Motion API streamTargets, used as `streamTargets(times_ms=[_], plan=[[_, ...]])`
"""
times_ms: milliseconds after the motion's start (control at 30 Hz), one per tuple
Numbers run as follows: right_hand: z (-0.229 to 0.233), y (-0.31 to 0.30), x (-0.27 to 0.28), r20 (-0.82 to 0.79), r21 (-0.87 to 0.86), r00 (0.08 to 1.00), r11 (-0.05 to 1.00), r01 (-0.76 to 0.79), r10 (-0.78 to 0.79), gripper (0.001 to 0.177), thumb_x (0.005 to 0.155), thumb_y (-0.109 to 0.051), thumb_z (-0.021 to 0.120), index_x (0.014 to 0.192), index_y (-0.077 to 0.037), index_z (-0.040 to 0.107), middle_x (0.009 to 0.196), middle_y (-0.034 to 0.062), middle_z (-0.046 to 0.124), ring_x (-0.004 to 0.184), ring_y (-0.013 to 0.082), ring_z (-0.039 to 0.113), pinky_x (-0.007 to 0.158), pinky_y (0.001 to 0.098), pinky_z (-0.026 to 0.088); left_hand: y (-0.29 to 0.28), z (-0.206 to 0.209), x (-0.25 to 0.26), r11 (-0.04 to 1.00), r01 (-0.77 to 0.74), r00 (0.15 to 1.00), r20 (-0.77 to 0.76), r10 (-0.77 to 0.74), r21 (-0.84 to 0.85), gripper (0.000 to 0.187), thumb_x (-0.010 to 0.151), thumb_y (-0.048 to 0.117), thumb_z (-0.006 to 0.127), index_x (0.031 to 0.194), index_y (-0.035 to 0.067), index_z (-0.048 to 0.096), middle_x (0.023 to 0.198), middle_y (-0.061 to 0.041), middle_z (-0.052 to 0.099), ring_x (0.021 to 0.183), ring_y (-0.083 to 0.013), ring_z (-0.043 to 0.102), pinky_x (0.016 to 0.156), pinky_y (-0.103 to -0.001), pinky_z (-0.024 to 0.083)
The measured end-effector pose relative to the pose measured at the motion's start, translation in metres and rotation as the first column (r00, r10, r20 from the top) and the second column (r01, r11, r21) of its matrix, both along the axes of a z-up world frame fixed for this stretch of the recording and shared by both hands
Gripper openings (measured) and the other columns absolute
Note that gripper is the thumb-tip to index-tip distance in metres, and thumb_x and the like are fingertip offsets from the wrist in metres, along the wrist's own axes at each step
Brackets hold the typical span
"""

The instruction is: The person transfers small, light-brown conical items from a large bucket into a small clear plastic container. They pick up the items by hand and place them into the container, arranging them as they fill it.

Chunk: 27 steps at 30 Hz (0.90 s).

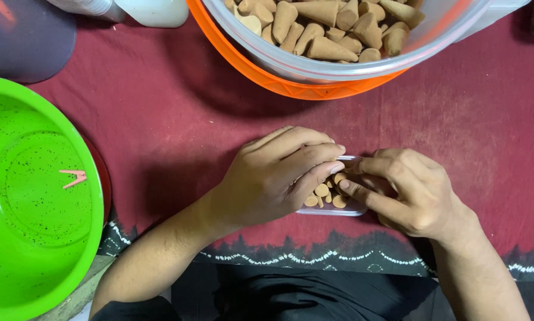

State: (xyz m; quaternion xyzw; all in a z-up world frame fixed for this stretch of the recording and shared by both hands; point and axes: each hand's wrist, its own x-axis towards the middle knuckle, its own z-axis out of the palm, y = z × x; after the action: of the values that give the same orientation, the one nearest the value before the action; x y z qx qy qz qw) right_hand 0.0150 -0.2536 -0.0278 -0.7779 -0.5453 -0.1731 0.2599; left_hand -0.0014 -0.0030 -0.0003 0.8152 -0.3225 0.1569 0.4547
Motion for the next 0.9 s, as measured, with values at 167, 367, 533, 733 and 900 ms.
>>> streamTargets(times_ms=[167,367,533,733,900], plan=[[-0.003,-0.004,0.001,-0.051,0.018,0.999,1.0,0.005,-0.004,0.013,0.095,-0.009,0.076,0.104,0.0,0.074,0.101,0.0193,0.065,0.084,0.0328,0.063,0.067,0.0405,0.055,-0.003,0.004,0.002,1.0,-0.011,1.0,0.005,0.011,-0.015,0.008,0.103,0.002,0.064,0.107,-0.002,0.069,0.103,-0.013,0.07,0.094,-0.0263,0.07,0.088,-0.036,0.058],[-0.005,-0.013,-0.005,-0.214,0.23,0.972,0.962,0.146,-0.096,0.015,0.091,0.006,0.075,0.104,0.008,0.067,0.102,0.0261,0.06,0.086,0.0333,0.069,0.078,0.0385,0.061,0.001,0.007,0.003,0.998,-0.042,0.998,0.047,0.044,-0.045,0.006,0.101,0.001,0.067,0.104,-0.005,0.068,0.099,-0.013,0.069,0.089,-0.0261,0.068,0.086,-0.035,0.058],[-0.006,-0.01,-0.016,-0.258,0.352,0.962,0.919,0.177,-0.086,0.048,0.077,0.003,0.09,0.097,0.007,0.047,0.091,0.0318,0.063,0.079,0.0335,0.073,0.075,0.0387,0.068,0.004,0.002,0.001,0.995,-0.086,0.995,0.052,0.088,-0.053,0.008,0.1,-0.002,0.072,0.108,-0.003,0.068,0.102,-0.013,0.069,0.09,-0.0266,0.068,0.088,-0.036,0.058],[0.003,0.012,-0.021,-0.253,0.218,0.966,0.969,0.112,-0.055,0.015,0.087,0.005,0.076,0.095,0.01,0.064,0.101,0.0312,0.071,0.092,0.036,0.076,0.086,0.0405,0.066,0.004,0.0,0.001,0.993,-0.105,0.991,0.076,0.108,-0.045,0.01,0.1,0.001,0.074,0.108,-0.003,0.069,0.102,-0.012,0.068,0.091,-0.0264,0.069,0.088,-0.036,0.059],[0.002,0.018,-0.025,-0.172,0.2,0.978,0.968,0.152,-0.118,0.017,0.088,0.001,0.081,0.098,0.006,0.068,0.102,0.0258,0.072,0.087,0.0286,0.076,0.083,0.0326,0.064,0.004,-0.002,0.001,0.992,-0.117,0.989,0.083,0.121,-0.047,0.007,0.101,0.001,0.071,0.108,-0.002,0.069,0.102,-0.012,0.068,0.09,-0.0269,0.068,0.086,-0.037,0.059]])
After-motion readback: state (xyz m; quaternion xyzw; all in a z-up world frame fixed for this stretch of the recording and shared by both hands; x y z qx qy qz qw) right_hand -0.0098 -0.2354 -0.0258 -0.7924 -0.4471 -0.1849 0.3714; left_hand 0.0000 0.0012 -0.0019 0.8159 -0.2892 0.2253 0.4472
